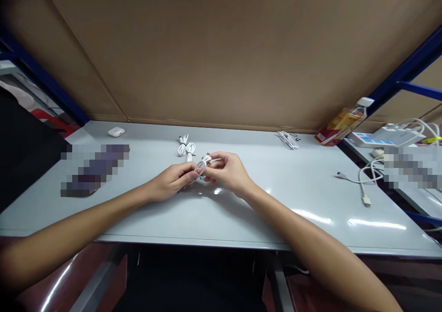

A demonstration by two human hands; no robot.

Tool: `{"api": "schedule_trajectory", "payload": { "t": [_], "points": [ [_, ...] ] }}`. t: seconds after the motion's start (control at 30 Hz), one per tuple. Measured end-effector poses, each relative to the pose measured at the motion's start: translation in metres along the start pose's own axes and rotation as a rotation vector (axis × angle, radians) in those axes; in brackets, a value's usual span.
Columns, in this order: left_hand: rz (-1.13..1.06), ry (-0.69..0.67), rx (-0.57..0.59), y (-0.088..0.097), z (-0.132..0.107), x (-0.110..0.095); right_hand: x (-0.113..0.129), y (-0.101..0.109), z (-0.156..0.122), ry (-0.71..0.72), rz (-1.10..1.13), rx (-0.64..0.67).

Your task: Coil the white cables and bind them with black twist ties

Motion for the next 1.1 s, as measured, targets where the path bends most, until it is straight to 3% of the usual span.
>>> {"api": "schedule_trajectory", "payload": {
  "t": [0.27,0.5,0.9,1.0,1.1],
  "points": [
    [-0.216,0.059,0.061,-0.003,0.001,0.004,0.005,0.004,-0.002,0.121,-0.153,-0.064],
    [-0.363,0.073,0.076,-0.006,-0.001,0.012,0.008,-0.002,-0.002,0.148,-0.099,0.228],
    [-0.312,0.056,0.074,-0.006,0.001,0.008,0.009,0.002,-0.001,0.129,-0.149,-0.017],
    [-0.371,0.051,0.024,-0.002,0.002,0.01,0.002,0.001,-0.002,0.072,-0.051,-0.017],
    [-0.429,0.028,-0.11,0.006,0.003,0.014,-0.008,-0.009,0.001,-0.018,0.013,0.138]
  ]
}}
Point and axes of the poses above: each hand's wrist, its own z-axis towards the middle knuckle, its own y-axis out of the back of the hand, x = y × z, the point moved 6 cm from there along z, towards the middle knuckle, and after that the axes turned 11 degrees about x, right-handed, at the moved point
